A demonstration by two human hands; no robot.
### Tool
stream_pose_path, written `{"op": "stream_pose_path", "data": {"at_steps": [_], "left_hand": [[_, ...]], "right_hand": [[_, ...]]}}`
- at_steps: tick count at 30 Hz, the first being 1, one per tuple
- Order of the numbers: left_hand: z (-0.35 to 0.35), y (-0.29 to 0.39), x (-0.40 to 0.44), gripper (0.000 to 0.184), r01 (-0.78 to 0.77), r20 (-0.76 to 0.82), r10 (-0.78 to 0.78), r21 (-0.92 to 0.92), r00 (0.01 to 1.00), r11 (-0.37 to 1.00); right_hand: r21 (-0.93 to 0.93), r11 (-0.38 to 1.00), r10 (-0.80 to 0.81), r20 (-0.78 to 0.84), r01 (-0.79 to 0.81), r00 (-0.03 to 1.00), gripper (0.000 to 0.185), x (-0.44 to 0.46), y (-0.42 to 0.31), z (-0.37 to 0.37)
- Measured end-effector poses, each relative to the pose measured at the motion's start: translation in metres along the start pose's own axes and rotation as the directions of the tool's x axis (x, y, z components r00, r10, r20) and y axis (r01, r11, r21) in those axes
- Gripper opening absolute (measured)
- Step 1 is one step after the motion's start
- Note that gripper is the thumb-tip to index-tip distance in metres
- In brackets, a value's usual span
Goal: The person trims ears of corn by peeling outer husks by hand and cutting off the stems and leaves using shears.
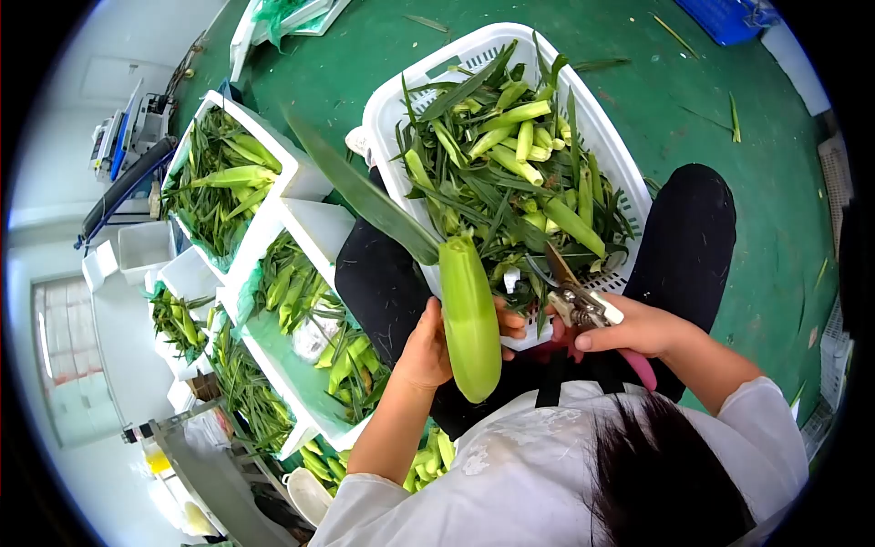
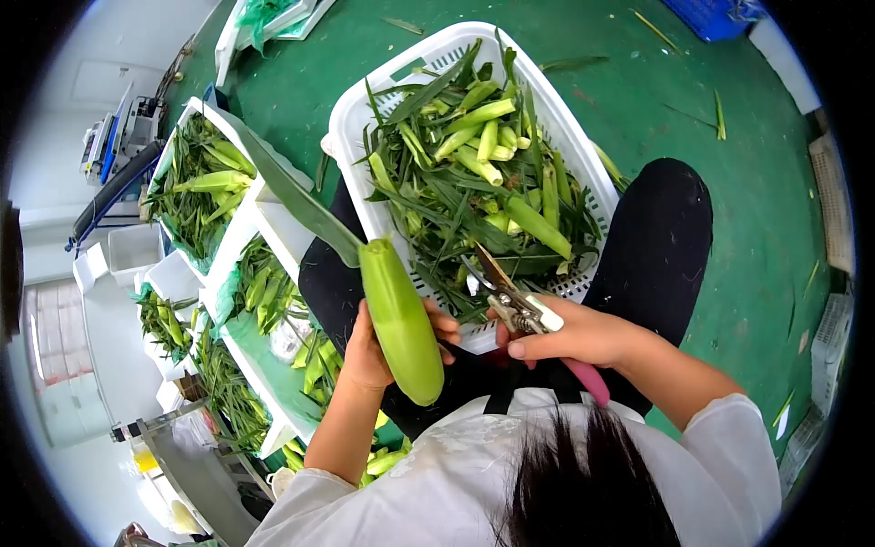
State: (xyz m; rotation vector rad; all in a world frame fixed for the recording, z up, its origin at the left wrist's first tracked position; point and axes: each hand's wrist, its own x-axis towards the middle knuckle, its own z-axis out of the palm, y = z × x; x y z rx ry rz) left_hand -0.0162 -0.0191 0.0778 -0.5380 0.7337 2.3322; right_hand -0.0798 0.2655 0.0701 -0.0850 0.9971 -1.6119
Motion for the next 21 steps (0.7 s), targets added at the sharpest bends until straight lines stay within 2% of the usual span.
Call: {"op": "stream_pose_path", "data": {"at_steps": [3, 4, 6, 7, 8, 9, 11, 12, 15, 16, 17, 19, 21], "left_hand": [[-0.021, -0.016, 0.005, 0.082, 0.006, 0.015, -0.013, 0.387, 1.000, 0.922], [-0.017, -0.017, 0.003, 0.078, -0.099, 0.136, 0.051, 0.370, 0.989, 0.924], [-0.011, -0.013, 0.002, 0.078, -0.101, 0.024, 0.114, 0.656, 0.993, 0.748], [-0.011, -0.012, 0.002, 0.078, -0.107, 0.011, 0.135, 0.672, 0.991, 0.732], [-0.012, -0.012, 0.002, 0.078, -0.112, -0.003, 0.156, 0.689, 0.988, 0.716], [-0.012, -0.011, 0.002, 0.078, -0.115, -0.016, 0.177, 0.705, 0.984, 0.700], [-0.014, -0.008, 0.001, 0.081, -0.174, -0.008, 0.212, 0.537, 0.977, 0.825], [-0.013, -0.007, -0.001, 0.083, -0.201, 0.028, 0.217, 0.500, 0.976, 0.843], [-0.001, -0.009, -0.003, 0.086, -0.253, -0.007, 0.272, 0.337, 0.962, 0.907], [-0.006, -0.012, -0.002, 0.086, -0.278, 0.011, 0.300, 0.409, 0.954, 0.869], [-0.012, -0.012, 0.000, 0.086, -0.247, 0.033, 0.261, 0.452, 0.965, 0.857], [-0.019, -0.010, 0.003, 0.086, -0.186, 0.076, 0.172, 0.531, 0.982, 0.827], [-0.016, -0.008, 0.007, 0.086, -0.114, 0.069, 0.091, 0.529, 0.993, 0.841]], "right_hand": [[-0.060, 0.997, -0.058, -0.043, 0.055, 0.997, 0.060, 0.004, -0.002, 0.010], [-0.133, 0.987, -0.087, 0.000, 0.087, 0.996, 0.063, 0.007, -0.005, 0.009], [-0.244, 0.961, -0.119, 0.048, 0.127, 0.992, 0.062, 0.007, -0.018, 0.010], [-0.298, 0.943, -0.129, 0.074, 0.145, 0.989, 0.061, 0.007, -0.021, 0.011], [-0.332, 0.907, -0.252, 0.060, 0.257, 0.966, 0.051, 0.013, -0.018, 0.012], [-0.290, 0.952, -0.108, -0.020, 0.098, 0.994, 0.039, 0.008, -0.026, 0.011], [-0.125, 0.985, -0.137, -0.148, 0.119, 0.980, 0.033, 0.009, -0.018, 0.009], [-0.136, 0.984, -0.140, -0.192, 0.115, 0.971, 0.033, 0.005, -0.021, 0.008], [0.051, 0.997, -0.048, -0.073, 0.052, 0.996, 0.038, -0.002, -0.019, 0.011], [0.074, 0.994, -0.081, 0.059, 0.077, 0.995, 0.045, 0.003, -0.010, 0.010], [0.008, 0.997, -0.075, 0.081, 0.075, 0.994, 0.052, 0.002, -0.002, 0.011], [-0.173, 0.968, -0.159, 0.147, 0.183, 0.976, 0.054, 0.012, 0.003, 0.010], [-0.167, 0.955, -0.234, 0.079, 0.245, 0.969, 0.046, 0.015, -0.001, 0.015]]}}
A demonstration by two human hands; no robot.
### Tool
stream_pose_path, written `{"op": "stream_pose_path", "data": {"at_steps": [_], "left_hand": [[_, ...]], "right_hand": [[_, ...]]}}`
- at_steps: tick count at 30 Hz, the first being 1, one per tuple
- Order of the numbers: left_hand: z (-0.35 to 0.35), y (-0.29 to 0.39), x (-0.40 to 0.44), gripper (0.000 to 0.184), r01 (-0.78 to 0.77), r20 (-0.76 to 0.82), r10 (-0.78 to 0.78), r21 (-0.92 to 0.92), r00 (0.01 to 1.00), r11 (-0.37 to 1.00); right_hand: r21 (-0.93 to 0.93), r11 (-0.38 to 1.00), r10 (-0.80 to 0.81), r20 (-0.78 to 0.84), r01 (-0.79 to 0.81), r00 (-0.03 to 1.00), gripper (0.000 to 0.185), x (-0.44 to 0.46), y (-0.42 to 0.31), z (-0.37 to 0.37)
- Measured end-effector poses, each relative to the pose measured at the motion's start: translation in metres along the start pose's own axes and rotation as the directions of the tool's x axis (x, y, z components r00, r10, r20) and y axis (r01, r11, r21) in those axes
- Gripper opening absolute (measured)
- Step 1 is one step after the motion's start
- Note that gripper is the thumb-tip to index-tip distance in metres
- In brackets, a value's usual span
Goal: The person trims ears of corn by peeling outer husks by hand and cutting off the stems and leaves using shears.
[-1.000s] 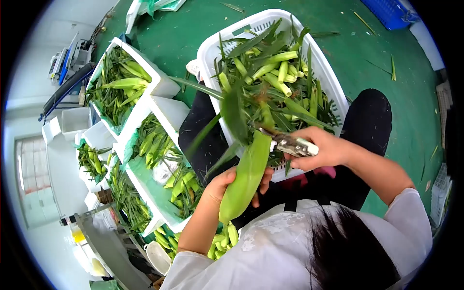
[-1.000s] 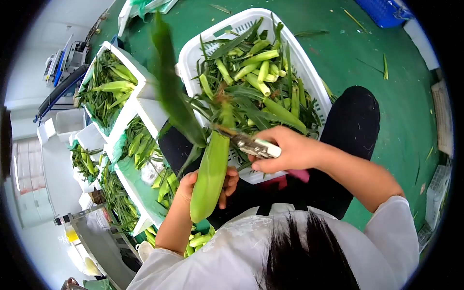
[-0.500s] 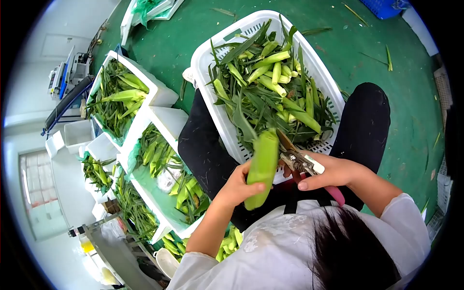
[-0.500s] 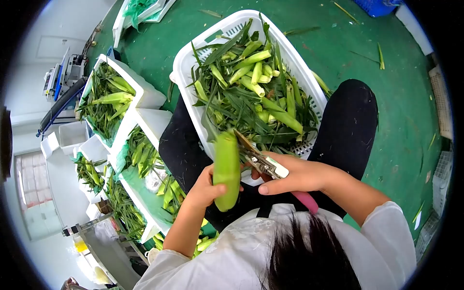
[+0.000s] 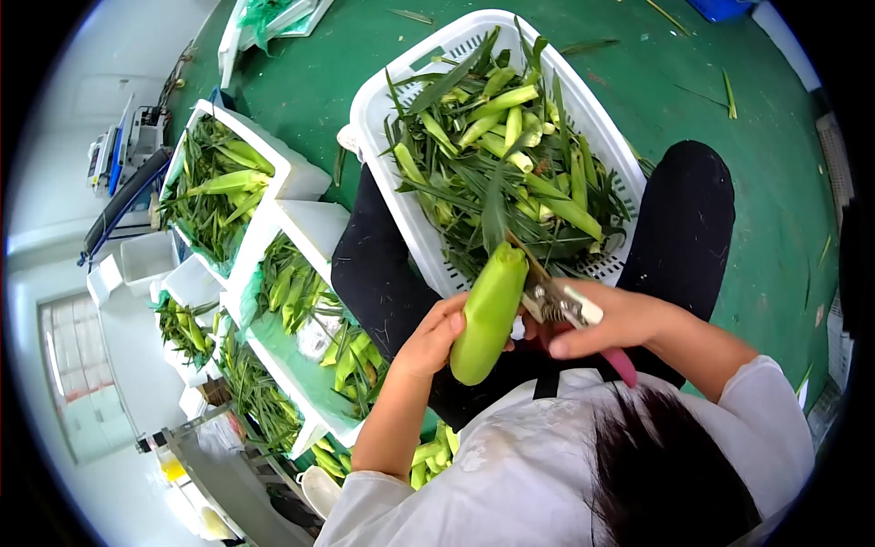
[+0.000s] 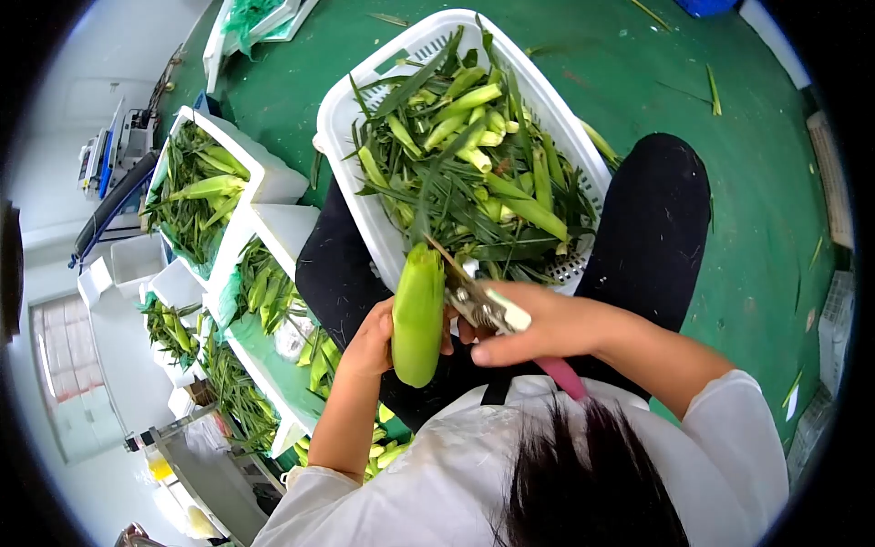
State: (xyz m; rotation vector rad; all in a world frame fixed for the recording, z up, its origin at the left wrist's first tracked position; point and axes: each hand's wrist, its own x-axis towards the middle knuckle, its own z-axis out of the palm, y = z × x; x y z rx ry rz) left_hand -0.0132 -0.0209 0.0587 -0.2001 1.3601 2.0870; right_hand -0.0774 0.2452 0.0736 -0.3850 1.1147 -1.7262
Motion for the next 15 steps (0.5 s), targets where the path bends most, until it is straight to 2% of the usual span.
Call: {"op": "stream_pose_path", "data": {"at_steps": [1, 4, 5, 7, 8, 9, 11, 12, 15], "left_hand": [[0.000, 0.002, 0.002, 0.086, 0.029, 0.010, -0.029, -0.002, 1.000, 1.000], [0.002, -0.003, 0.010, 0.086, -0.062, 0.016, 0.064, -0.069, 0.998, 0.996], [0.005, -0.003, 0.009, 0.074, -0.131, 0.001, 0.131, -0.048, 0.991, 0.990], [0.010, -0.004, 0.013, 0.068, -0.267, -0.106, 0.294, 0.216, 0.950, 0.939], [0.011, -0.005, 0.015, 0.067, -0.311, -0.139, 0.376, 0.346, 0.916, 0.885], [0.005, -0.003, 0.015, 0.070, -0.293, -0.089, 0.401, 0.544, 0.912, 0.787], [0.012, 0.010, 0.024, 0.070, -0.359, 0.009, 0.551, 0.767, 0.835, 0.531], [0.018, 0.017, 0.026, 0.070, -0.373, 0.076, 0.609, 0.847, 0.790, 0.378], [0.023, 0.021, 0.028, 0.068, -0.345, 0.065, 0.667, 0.890, 0.742, 0.297]], "right_hand": [[0.063, 0.997, 0.038, -0.075, -0.033, 0.996, 0.042, 0.000, 0.000, 0.002], [0.242, 0.968, 0.136, -0.279, -0.067, 0.951, 0.031, 0.003, -0.004, 0.001], [0.334, 0.943, 0.107, -0.323, 0.007, 0.940, 0.030, 0.002, -0.004, -0.001], [0.429, 0.891, 0.052, -0.424, 0.149, 0.904, 0.027, 0.001, -0.009, 0.002], [0.415, 0.889, 0.024, -0.459, 0.190, 0.888, 0.026, 0.000, -0.018, 0.009], [0.359, 0.919, 0.013, -0.444, 0.165, 0.896, 0.026, -0.004, -0.024, 0.012], [0.295, 0.948, 0.021, -0.428, 0.117, 0.903, 0.027, -0.008, -0.036, 0.020], [0.293, 0.952, 0.044, -0.425, 0.092, 0.904, 0.028, -0.008, -0.041, 0.026], [0.124, 0.992, 0.030, -0.382, 0.018, 0.924, 0.029, -0.002, -0.049, 0.032]]}}
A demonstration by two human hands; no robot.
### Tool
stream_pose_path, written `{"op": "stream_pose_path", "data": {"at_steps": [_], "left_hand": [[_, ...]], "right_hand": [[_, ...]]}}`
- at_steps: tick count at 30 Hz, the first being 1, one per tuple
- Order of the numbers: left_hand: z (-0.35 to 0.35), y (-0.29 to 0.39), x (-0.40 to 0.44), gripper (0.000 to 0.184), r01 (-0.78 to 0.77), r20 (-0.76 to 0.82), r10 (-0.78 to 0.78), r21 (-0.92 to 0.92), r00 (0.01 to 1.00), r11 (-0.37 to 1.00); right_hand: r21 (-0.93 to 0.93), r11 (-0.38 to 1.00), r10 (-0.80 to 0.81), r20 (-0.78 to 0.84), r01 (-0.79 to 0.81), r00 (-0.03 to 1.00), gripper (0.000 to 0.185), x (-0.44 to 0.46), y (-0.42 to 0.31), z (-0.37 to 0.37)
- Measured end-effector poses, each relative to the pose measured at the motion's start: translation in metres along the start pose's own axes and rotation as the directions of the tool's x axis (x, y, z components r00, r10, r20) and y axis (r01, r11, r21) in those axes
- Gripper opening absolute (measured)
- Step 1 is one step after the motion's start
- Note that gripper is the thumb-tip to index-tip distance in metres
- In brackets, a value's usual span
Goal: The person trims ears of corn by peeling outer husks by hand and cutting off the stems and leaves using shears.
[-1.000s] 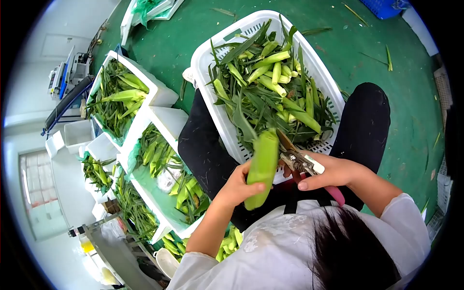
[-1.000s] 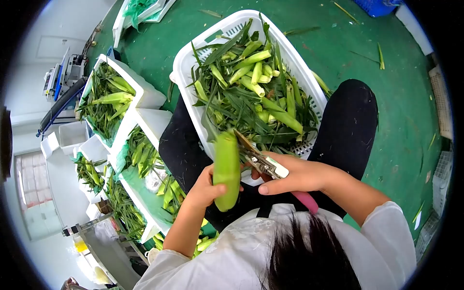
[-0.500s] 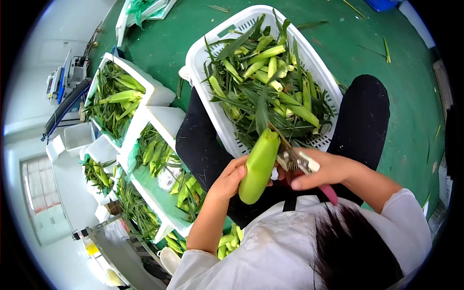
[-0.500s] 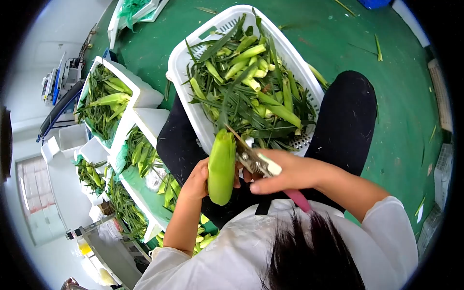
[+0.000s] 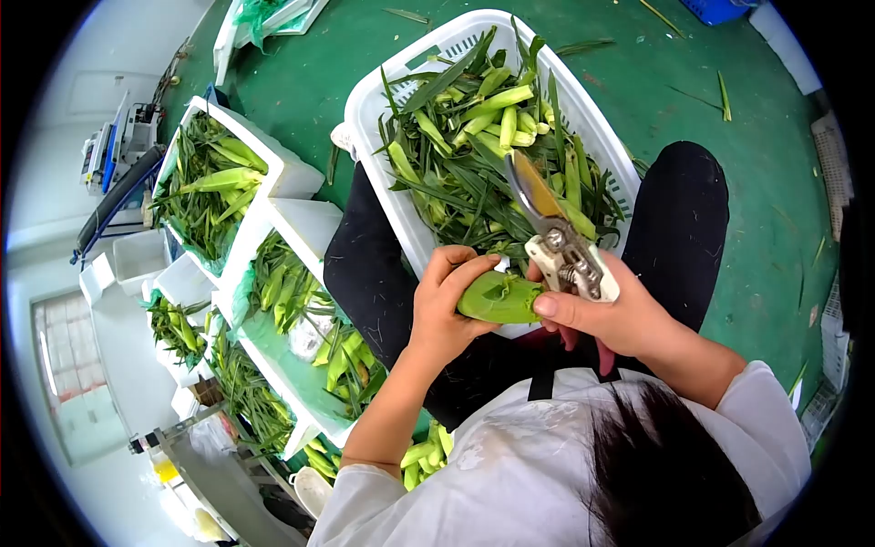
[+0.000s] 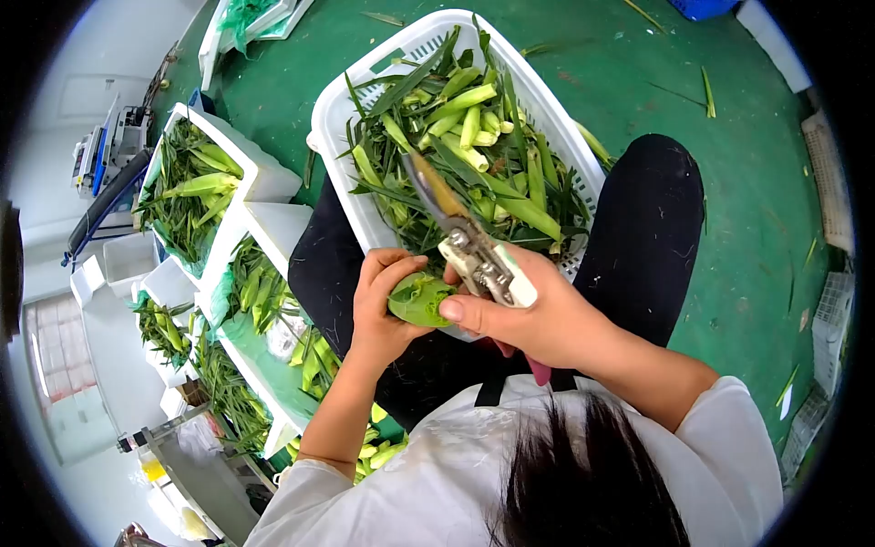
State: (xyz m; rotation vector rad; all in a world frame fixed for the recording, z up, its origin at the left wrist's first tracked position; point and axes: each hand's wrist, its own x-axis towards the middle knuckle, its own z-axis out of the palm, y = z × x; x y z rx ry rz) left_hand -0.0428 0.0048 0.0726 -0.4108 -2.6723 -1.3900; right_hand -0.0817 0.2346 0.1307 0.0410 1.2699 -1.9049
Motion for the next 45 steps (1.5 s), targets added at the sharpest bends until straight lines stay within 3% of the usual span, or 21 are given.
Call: {"op": "stream_pose_path", "data": {"at_steps": [4, 6, 9, 11, 12, 15, 17, 18, 20, 22, 24, 25, 27, 29, 30, 32, 34, 36, 40, 42, 45], "left_hand": [[-0.006, -0.009, -0.003, 0.067, -0.032, -0.027, 0.036, 0.121, 0.999, 0.992], [-0.008, -0.013, -0.006, 0.067, -0.053, -0.008, 0.055, 0.187, 0.998, 0.981], [-0.003, -0.015, -0.011, 0.069, 0.006, -0.040, -0.001, 0.122, 0.999, 0.993], [0.003, -0.014, -0.014, 0.069, 0.051, -0.039, -0.054, -0.072, 0.998, 0.996], [0.011, -0.017, -0.017, 0.069, 0.053, -0.049, -0.068, -0.264, 0.996, 0.963], [0.046, -0.026, -0.038, 0.082, 0.143, 0.067, -0.133, -0.678, 0.989, 0.721], [0.064, -0.003, -0.038, 0.085, 0.213, 0.165, -0.221, -0.953, 0.961, 0.217], [0.068, 0.012, -0.035, 0.084, 0.214, 0.227, -0.246, -0.974, 0.942, -0.080], [0.085, 0.004, -0.031, 0.083, 0.241, 0.258, -0.062, -0.950, 0.964, -0.196], [0.090, -0.007, -0.033, 0.090, 0.281, 0.285, 0.003, -0.946, 0.959, -0.158], [0.073, 0.019, -0.023, 0.094, 0.174, 0.166, -0.173, -0.984, 0.971, 0.028], [0.066, 0.019, -0.014, 0.090, 0.097, 0.055, -0.185, -0.969, 0.981, 0.225], [0.044, 0.015, -0.016, 0.082, 0.132, -0.227, -0.310, -0.571, 0.923, 0.810], [0.020, 0.034, -0.016, 0.062, 0.140, -0.330, -0.324, -0.476, 0.886, 0.868], [0.011, 0.038, -0.009, 0.052, 0.046, -0.449, -0.102, -0.134, 0.887, 0.990], [0.002, 0.039, -0.004, 0.045, 0.108, -0.422, -0.088, 0.025, 0.902, 0.994], [-0.008, 0.051, -0.001, 0.038, 0.223, -0.350, -0.170, 0.118, 0.921, 0.968], [0.001, 0.037, 0.001, 0.040, 0.122, -0.466, -0.075, 0.072, 0.882, 0.990], [0.010, 0.031, 0.001, 0.046, 0.125, -0.425, -0.265, -0.327, 0.866, 0.936], [0.013, 0.033, 0.003, 0.051, 0.110, -0.292, -0.364, -0.628, 0.884, 0.770], [0.016, 0.031, 0.007, 0.056, 0.009, -0.223, -0.361, -0.840, 0.906, 0.542]], "right_hand": [[-0.058, 0.996, -0.065, -0.010, 0.064, 0.998, 0.025, 0.011, 0.008, 0.003], [-0.229, 0.967, -0.105, 0.036, 0.111, 0.994, 0.024, 0.017, 0.007, 0.001], [-0.265, 0.958, -0.106, 0.037, 0.112, 0.994, 0.022, 0.022, 0.008, 0.002], [-0.221, 0.974, -0.057, 0.003, 0.056, 0.998, 0.022, 0.022, 0.004, 0.008], [-0.065, 0.998, -0.012, -0.036, 0.009, 0.999, 0.022, 0.022, 0.009, 0.012], [0.348, 0.936, -0.043, -0.048, 0.057, 0.998, 0.023, 0.011, 0.015, 0.030], [0.488, 0.870, -0.056, -0.041, 0.069, 0.998, 0.025, 0.001, 0.013, 0.031], [0.584, 0.807, -0.083, -0.042, 0.092, 0.996, 0.025, -0.001, 0.014, 0.032], [0.650, 0.749, -0.158, -0.019, 0.132, 0.987, 0.025, -0.004, 0.012, 0.034], [0.614, 0.773, -0.200, 0.003, 0.156, 0.980, 0.025, -0.005, 0.013, 0.033], [0.577, 0.799, -0.243, 0.051, 0.170, 0.969, 0.030, -0.004, 0.014, 0.028], [0.489, 0.846, -0.251, 0.014, 0.212, 0.968, 0.030, -0.005, 0.013, 0.028], [0.296, 0.914, -0.272, -0.058, 0.277, 0.960, 0.030, -0.009, 0.011, 0.030], [0.130, 0.930, -0.343, -0.026, 0.343, 0.939, 0.027, -0.002, 0.018, 0.025], [0.078, 0.938, -0.335, -0.039, 0.337, 0.941, 0.026, 0.001, 0.021, 0.027], [-0.037, 0.938, -0.345, -0.061, 0.343, 0.937, 0.025, 0.007, 0.027, 0.031], [0.074, 0.943, -0.320, -0.064, 0.324, 0.945, 0.026, 0.013, 0.028, 0.034], [0.311, 0.889, -0.339, -0.044, 0.335, 0.940, 0.028, 0.024, 0.036, 0.028], [0.615, 0.728, -0.331, -0.071, 0.303, 0.941, 0.021, 0.034, 0.031, 0.022], [0.801, 0.553, -0.280, -0.078, 0.227, 0.957, 0.021, 0.038, 0.030, 0.007], [0.942, 0.321, -0.229, -0.028, 0.103, 0.973, 0.022, 0.041, 0.035, -0.012]]}}
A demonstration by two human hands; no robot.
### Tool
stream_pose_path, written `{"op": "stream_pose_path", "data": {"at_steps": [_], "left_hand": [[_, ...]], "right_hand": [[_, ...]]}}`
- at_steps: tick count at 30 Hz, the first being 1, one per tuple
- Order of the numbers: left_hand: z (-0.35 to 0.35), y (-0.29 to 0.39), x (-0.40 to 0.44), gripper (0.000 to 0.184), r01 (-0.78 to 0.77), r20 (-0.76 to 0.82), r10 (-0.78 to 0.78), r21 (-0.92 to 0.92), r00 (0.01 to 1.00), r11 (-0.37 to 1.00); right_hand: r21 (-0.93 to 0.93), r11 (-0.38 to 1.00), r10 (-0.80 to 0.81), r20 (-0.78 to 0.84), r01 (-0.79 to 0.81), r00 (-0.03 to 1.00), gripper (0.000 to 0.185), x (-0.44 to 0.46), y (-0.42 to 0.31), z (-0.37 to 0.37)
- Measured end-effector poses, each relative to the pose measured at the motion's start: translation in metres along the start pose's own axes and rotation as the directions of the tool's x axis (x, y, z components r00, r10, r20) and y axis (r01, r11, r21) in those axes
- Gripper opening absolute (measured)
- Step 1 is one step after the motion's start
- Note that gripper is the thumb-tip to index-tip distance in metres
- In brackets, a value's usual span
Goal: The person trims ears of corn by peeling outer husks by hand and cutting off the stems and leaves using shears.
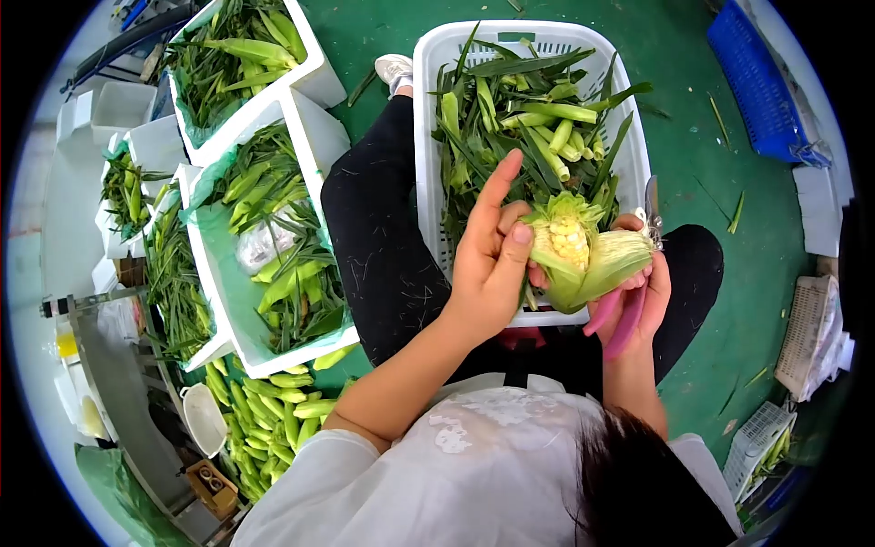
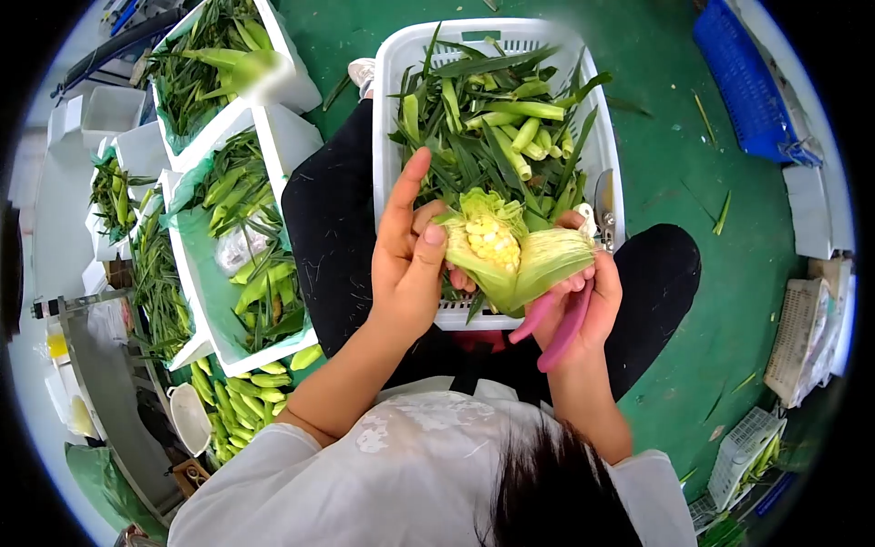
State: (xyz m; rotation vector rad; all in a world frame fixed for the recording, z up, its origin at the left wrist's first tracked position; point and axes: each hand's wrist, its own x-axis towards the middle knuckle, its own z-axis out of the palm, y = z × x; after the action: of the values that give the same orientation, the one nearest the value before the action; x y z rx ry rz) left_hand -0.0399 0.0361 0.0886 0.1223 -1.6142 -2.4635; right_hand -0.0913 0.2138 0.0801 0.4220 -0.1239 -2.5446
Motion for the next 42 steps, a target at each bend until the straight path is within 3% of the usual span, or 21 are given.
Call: {"op": "stream_pose_path", "data": {"at_steps": [4, 7, 9, 11, 14, 15, 16, 17, 18, 19, 21, 22, 23, 24, 26, 29, 31, 34, 37, 39, 42], "left_hand": [[-0.003, 0.001, 0.000, 0.068, 0.093, -0.076, -0.141, -0.446, 0.987, 0.890], [-0.032, -0.008, -0.014, 0.065, 0.358, 0.094, -0.366, -0.532, 0.926, 0.767], [-0.064, -0.023, -0.027, 0.065, 0.639, 0.313, -0.596, -0.605, 0.739, 0.475], [-0.071, -0.003, -0.045, 0.069, 0.794, 0.399, -0.735, -0.524, 0.548, 0.308], [-0.084, 0.004, -0.087, 0.059, 0.712, -0.039, -0.847, -0.521, 0.531, 0.470], [-0.082, 0.036, -0.101, 0.056, 0.510, 0.165, -0.623, -0.746, 0.765, 0.428], [-0.094, 0.046, -0.121, 0.059, 0.371, 0.016, -0.530, -0.733, 0.848, 0.571], [-0.103, 0.053, -0.150, 0.060, 0.199, -0.078, -0.442, -0.814, 0.894, 0.546], [-0.122, 0.058, -0.170, 0.056, 0.100, -0.430, -0.543, -0.711, 0.721, 0.696], [-0.163, 0.044, -0.211, 0.053, -0.192, -0.393, -0.431, -0.878, 0.812, 0.439], [-0.214, 0.063, -0.300, 0.045, -0.385, -0.832, -0.316, -0.505, 0.457, 0.773], [-0.251, 0.074, -0.370, 0.042, -0.404, -0.765, -0.403, -0.620, 0.503, 0.672], [-0.271, 0.089, -0.415, 0.040, -0.353, -0.928, -0.369, -0.327, -0.057, 0.877], [-0.289, 0.105, -0.459, 0.035, -0.280, -0.871, -0.284, -0.179, -0.401, 0.943], [-0.382, 0.101, -0.660, 0.027, -0.262, -0.813, -0.269, -0.149, -0.517, 0.954], [-0.392, 0.166, -0.666, 0.038, -0.202, -0.480, -0.005, 0.359, -0.877, 0.911], [-0.513, 0.138, -0.700, 0.029, 0.050, -0.686, 0.321, 0.384, -0.653, 0.922], [-0.486, 0.128, -0.397, 0.037, 0.320, -0.912, 0.400, 0.353, -0.094, 0.879], [-0.489, 0.030, -0.247, 0.035, 0.658, -0.632, 0.348, 0.751, 0.693, 0.055], [-0.483, -0.018, -0.199, 0.062, 0.498, -0.545, 0.008, 0.760, 0.839, -0.418], [-0.473, -0.022, -0.171, 0.074, 0.582, -0.675, -0.029, 0.656, 0.737, -0.481]], "right_hand": [[0.040, 0.999, 0.036, 0.031, -0.037, 0.999, 0.021, 0.007, 0.004, 0.009], [-0.327, 0.916, 0.289, 0.133, -0.233, 0.948, 0.029, 0.023, -0.002, 0.008], [-0.737, 0.577, 0.468, -0.055, -0.352, 0.882, 0.032, 0.026, 0.003, 0.021], [-0.980, -0.067, 0.518, -0.195, -0.187, 0.833, 0.028, 0.019, 0.040, 0.043], [-0.686, -0.540, 0.744, -0.118, 0.487, 0.658, 0.033, 0.000, 0.129, 0.055], [-0.568, -0.463, 0.794, 0.075, 0.680, 0.604, 0.034, -0.012, 0.153, 0.040], [-0.412, -0.388, 0.817, 0.260, 0.825, 0.515, 0.035, -0.023, 0.174, 0.019], [-0.456, -0.280, 0.829, 0.328, 0.845, 0.452, 0.034, -0.026, 0.195, 0.008], [-0.612, -0.235, 0.883, 0.191, 0.755, 0.430, 0.036, -0.028, 0.207, 0.004], [-0.731, -0.202, 0.885, 0.148, 0.651, 0.441, 0.039, -0.030, 0.214, 0.005], [-0.852, -0.226, 0.869, 0.043, 0.473, 0.494, 0.043, -0.034, 0.218, 0.009], [-0.866, -0.282, 0.842, -0.017, 0.412, 0.540, 0.045, -0.032, 0.209, 0.010], [-0.902, -0.359, 0.797, -0.160, 0.242, 0.583, 0.045, -0.027, 0.195, 0.002], [-0.938, -0.343, 0.754, -0.242, 0.052, 0.611, 0.043, -0.020, 0.179, -0.011], [-0.932, -0.235, 0.595, -0.361, -0.274, 0.718, 0.045, -0.007, 0.143, -0.036], [-0.782, -0.036, 0.437, -0.572, -0.622, 0.694, 0.042, -0.006, 0.103, -0.029], [-0.714, 0.167, 0.457, -0.555, -0.680, 0.695, 0.044, -0.013, 0.070, -0.056], [-0.685, 0.265, 0.353, -0.585, -0.678, 0.730, 0.058, -0.024, 0.065, -0.041], [-0.679, 0.257, 0.374, -0.586, -0.687, 0.719, 0.070, -0.034, 0.059, -0.046], [-0.689, 0.200, 0.367, -0.606, -0.696, 0.705, 0.073, -0.043, 0.053, -0.055], [-0.742, 0.249, 0.265, -0.566, -0.622, 0.781, 0.072, -0.051, 0.067, -0.033]]}}
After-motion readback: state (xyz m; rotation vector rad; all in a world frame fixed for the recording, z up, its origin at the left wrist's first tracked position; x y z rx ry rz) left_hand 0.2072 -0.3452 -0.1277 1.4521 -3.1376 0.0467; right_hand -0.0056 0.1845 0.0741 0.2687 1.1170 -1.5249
